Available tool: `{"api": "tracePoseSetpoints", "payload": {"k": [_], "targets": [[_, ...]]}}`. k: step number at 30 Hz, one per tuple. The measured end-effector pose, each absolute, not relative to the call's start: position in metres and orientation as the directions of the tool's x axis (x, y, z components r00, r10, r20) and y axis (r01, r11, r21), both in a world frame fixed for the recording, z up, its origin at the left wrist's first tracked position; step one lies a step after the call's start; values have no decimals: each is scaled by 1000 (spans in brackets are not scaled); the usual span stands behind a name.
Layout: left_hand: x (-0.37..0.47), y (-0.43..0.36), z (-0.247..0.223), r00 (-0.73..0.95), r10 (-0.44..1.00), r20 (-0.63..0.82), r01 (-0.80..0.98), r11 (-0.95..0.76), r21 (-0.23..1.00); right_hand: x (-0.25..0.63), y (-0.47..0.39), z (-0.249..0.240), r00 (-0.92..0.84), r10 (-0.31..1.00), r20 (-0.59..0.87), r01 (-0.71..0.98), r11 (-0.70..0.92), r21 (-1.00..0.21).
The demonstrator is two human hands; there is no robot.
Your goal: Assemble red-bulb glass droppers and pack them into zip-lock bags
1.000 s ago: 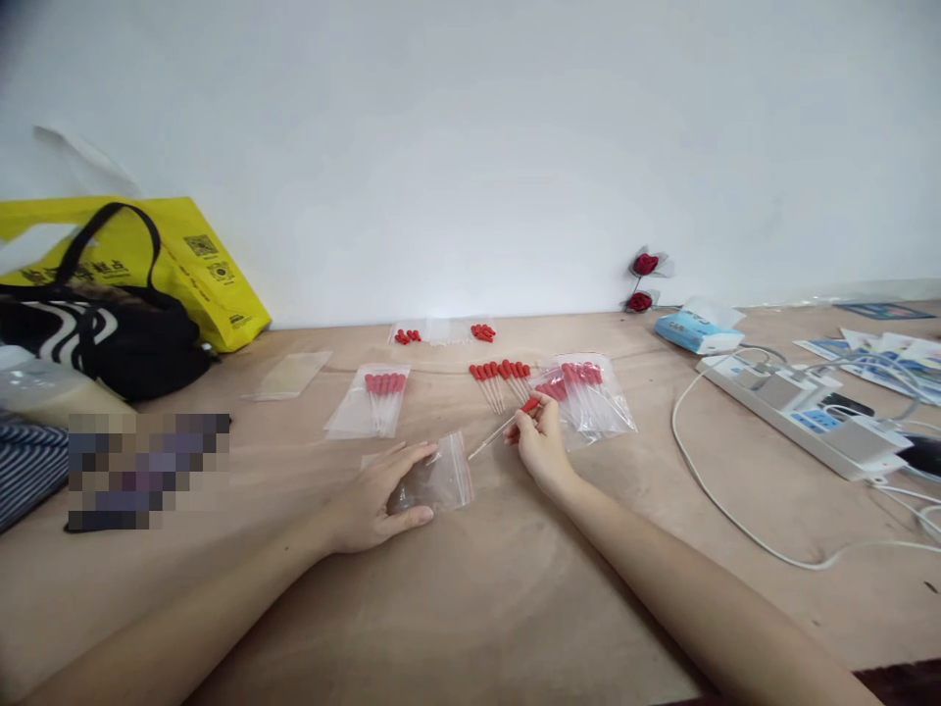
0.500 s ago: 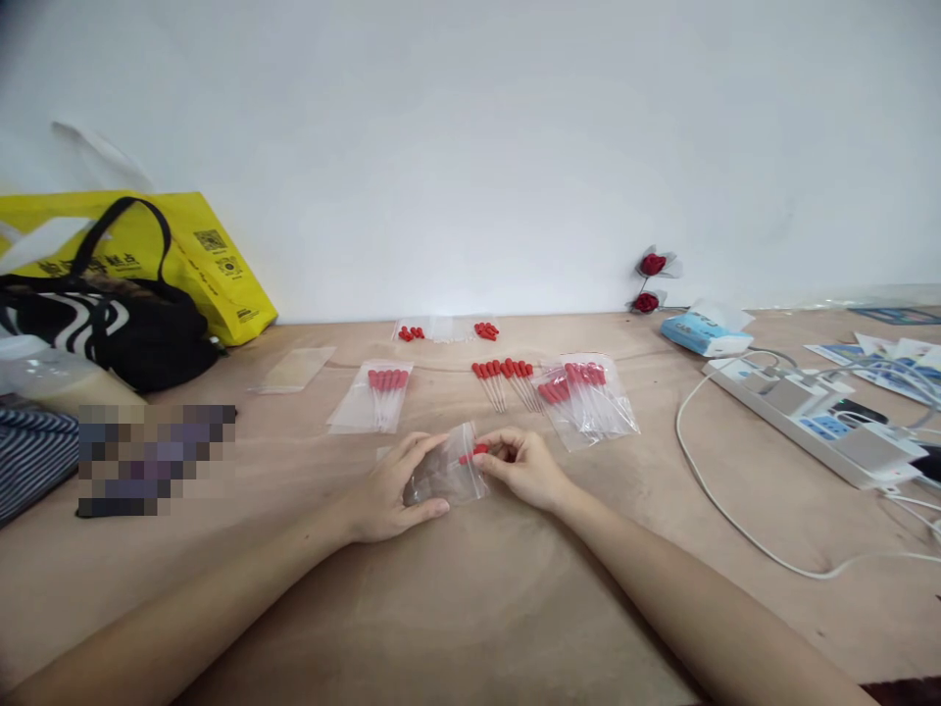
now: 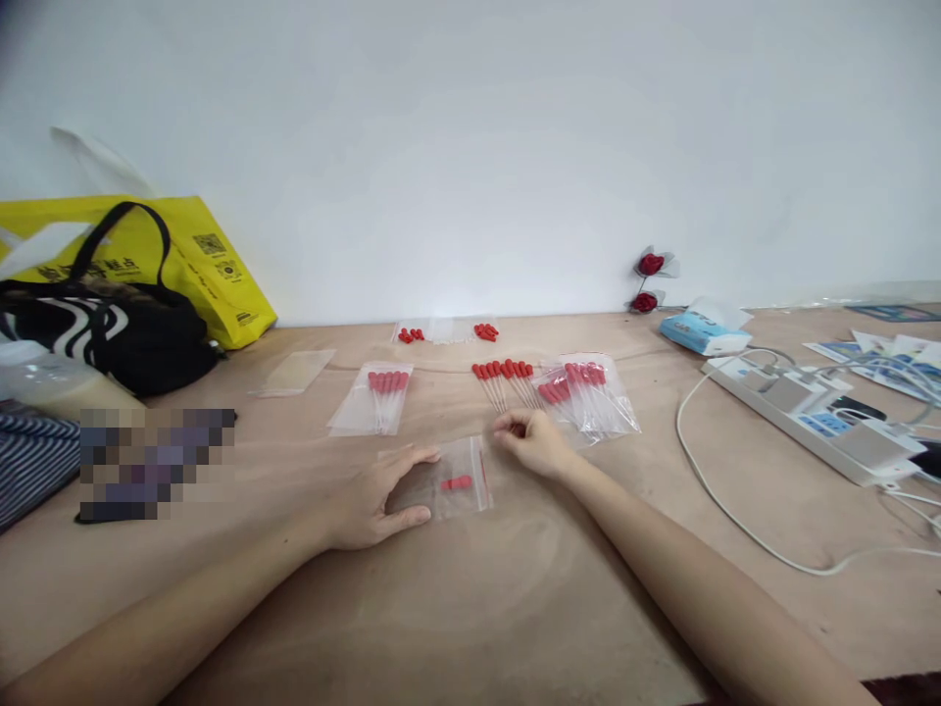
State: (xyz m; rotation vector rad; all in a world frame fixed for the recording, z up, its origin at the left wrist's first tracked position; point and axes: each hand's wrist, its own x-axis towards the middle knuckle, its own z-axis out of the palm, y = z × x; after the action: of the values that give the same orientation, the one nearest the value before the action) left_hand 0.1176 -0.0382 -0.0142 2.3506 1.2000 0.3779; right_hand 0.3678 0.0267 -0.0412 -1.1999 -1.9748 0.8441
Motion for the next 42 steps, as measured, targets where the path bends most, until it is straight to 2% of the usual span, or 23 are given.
{"api": "tracePoseSetpoints", "payload": {"k": [3,10,17,24,30,31,34,38,42], "targets": [[118,-38,-14,583,811,46,680,-518,518,363,53,-36,-117,967,228,695,244,-676],[117,-38,-16,580,814,29,699,-515,496,333,100,-32,67,982,178,827,45,-560],[117,-37,-16,569,822,-31,731,-488,477,327,108,-35,82,993,83,856,-27,-516],[117,-37,-17,568,823,-19,722,-488,491,342,99,-16,-3,998,61,808,38,-588],[117,-37,-17,573,819,8,712,-503,491,365,68,-6,-90,994,58,626,102,-773],[117,-37,-17,574,819,7,711,-503,491,368,59,-7,-113,992,61,557,114,-823],[117,-37,-16,583,812,13,705,-513,490,369,32,-17,-205,978,28,170,63,-983],[118,-37,-15,597,802,37,692,-538,481,361,5,-33,-210,975,-71,-124,-99,-987],[118,-37,-17,590,805,61,693,-544,472,354,0,-40,-182,979,-86,-274,-134,-952]]}}
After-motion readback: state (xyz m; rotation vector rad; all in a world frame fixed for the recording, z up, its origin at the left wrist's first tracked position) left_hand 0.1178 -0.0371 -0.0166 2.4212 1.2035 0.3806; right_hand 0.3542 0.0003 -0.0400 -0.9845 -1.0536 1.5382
